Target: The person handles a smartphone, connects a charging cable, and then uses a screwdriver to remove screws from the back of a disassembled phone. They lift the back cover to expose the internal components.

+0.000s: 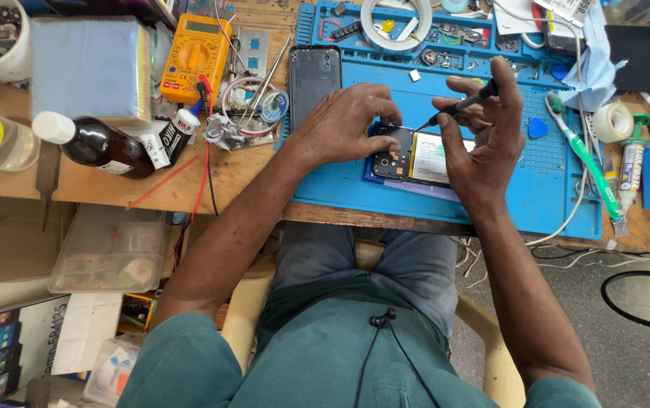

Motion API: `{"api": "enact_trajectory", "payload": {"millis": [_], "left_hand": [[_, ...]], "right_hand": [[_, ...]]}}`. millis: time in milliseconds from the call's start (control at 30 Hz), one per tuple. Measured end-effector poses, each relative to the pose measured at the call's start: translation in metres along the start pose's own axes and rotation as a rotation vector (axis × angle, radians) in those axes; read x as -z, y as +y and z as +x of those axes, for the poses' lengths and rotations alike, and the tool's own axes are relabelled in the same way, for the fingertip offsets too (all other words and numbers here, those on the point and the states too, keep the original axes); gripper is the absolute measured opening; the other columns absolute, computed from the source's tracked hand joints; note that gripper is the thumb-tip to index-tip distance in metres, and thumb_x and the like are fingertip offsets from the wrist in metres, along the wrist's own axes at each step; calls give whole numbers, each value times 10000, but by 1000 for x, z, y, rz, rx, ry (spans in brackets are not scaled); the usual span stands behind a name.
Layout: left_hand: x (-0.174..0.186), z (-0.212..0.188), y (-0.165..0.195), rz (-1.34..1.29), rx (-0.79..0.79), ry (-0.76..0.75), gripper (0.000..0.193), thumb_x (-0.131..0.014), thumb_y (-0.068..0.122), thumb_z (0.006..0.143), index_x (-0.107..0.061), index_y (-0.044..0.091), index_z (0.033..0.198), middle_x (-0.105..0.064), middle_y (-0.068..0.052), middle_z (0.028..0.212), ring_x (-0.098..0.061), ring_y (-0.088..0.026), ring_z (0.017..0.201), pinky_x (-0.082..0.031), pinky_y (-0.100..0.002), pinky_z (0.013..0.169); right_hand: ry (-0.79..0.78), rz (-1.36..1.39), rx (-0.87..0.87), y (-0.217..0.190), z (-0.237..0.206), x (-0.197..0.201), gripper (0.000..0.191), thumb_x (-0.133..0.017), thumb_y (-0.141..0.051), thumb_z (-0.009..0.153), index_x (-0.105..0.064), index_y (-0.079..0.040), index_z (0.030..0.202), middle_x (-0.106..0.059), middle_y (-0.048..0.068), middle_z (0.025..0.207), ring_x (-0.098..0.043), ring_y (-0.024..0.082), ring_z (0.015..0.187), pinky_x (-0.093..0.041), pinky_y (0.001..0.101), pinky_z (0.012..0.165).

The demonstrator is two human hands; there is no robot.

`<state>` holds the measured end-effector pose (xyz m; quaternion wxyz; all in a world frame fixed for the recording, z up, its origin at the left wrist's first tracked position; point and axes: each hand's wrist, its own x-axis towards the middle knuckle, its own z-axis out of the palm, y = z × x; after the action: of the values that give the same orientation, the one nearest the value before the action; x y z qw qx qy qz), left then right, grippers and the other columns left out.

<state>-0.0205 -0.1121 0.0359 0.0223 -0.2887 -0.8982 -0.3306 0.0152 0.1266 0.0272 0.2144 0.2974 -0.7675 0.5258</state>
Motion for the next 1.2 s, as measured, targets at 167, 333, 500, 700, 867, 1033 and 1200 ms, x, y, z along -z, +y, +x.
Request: {"api": "enact_trajectory", "payload": {"millis": [167,333,500,700,867,1033,1200], "left_hand": [[-1,2,2,12,-26,13,364,-902,405,723,-779,136,935,-710,19,967,-685,-186,971,-558,-385,830],[-4,1,0,-9,-12,5,354,-902,386,726,-777,131,937,-712,16,968,-688,-187,972,-557,-384,833],[-3,1,-1,-36,-15,-8,348,-899,381,740,-774,126,943,-712,12,962,-686,-187,975,-558,-383,837],[-1,3,0,-13,-5,-19,387,-915,415,705,-772,128,923,-706,9,934,-664,-193,959,-545,-396,824],[-2,3,-2,-11,-27,-27,353,-904,381,734,-768,137,950,-702,13,953,-657,-192,1007,-545,-396,869],[-4,5,-1,-19,-54,-35,374,-878,375,737,-769,145,1011,-695,8,1001,-643,-205,1027,-532,-402,896],[-1,9,-2,-18,-111,-44,374,-879,344,738,-775,140,1032,-688,0,1021,-631,-229,1059,-517,-422,908]], "right_hand": [[-9,-42,-5,-5,5,-2,733,-703,139,1114,-259,-150,1622,-660,183,1388,-744,258,1229,-615,361,1018],[-13,-248,37,-10,11,-6,736,-824,55,1039,-362,-149,1574,-724,145,1216,-770,237,1124,-656,342,951],[-133,-286,70,-14,27,-1,696,-831,31,1017,-410,-133,1545,-755,131,1115,-781,192,1020,-657,313,905],[-210,-302,107,-15,43,12,692,-876,7,936,-477,-95,1493,-765,126,1103,-767,235,1051,-615,366,906],[-277,-120,31,-22,45,17,616,-751,84,976,-503,-57,1522,-763,111,1194,-768,214,1129,-635,335,1028],[-235,-178,33,-28,48,17,626,-827,42,956,-553,-84,1505,-761,122,1176,-766,218,1129,-631,336,975],[-258,-237,22,-34,52,17,685,-855,7,900,-565,-120,1508,-767,102,1164,-761,230,1084,-586,371,904]]}}
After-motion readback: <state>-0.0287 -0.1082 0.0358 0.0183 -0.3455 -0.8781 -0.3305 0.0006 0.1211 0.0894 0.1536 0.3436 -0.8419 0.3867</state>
